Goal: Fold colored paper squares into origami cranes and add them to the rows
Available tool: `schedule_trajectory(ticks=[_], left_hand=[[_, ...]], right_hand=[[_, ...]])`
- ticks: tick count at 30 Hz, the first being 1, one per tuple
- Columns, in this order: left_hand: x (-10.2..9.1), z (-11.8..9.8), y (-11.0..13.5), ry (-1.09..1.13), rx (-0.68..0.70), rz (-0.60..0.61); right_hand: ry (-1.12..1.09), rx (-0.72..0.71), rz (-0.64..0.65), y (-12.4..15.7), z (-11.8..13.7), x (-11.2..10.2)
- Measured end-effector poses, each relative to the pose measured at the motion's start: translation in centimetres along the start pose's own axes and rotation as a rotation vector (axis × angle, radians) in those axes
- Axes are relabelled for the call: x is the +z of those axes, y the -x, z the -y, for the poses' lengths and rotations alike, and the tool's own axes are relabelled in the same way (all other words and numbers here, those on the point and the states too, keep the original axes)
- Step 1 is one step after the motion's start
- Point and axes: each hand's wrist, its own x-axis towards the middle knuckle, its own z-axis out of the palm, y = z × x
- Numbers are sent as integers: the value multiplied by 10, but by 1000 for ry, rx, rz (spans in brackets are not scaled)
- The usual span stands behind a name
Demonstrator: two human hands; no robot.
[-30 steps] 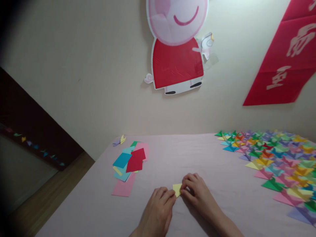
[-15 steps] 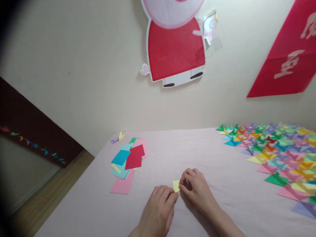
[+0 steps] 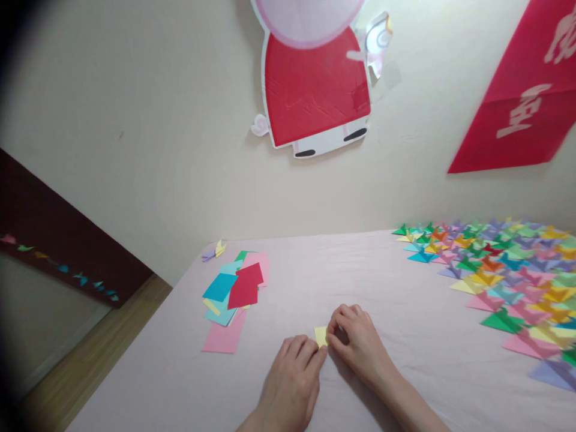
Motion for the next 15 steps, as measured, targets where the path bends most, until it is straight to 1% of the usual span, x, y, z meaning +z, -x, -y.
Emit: schedule_trajectory(ticks=[6,10,15], left_hand=[[4,3,1,9,16,-70],[4,4,0,26,14,-54],[3,2,-2,5,9,-52]], right_hand=[[-37,0,-12,2,-4,1],[-82,32,-25,4,-9,3],[-30,48,-49,5,-3,6]])
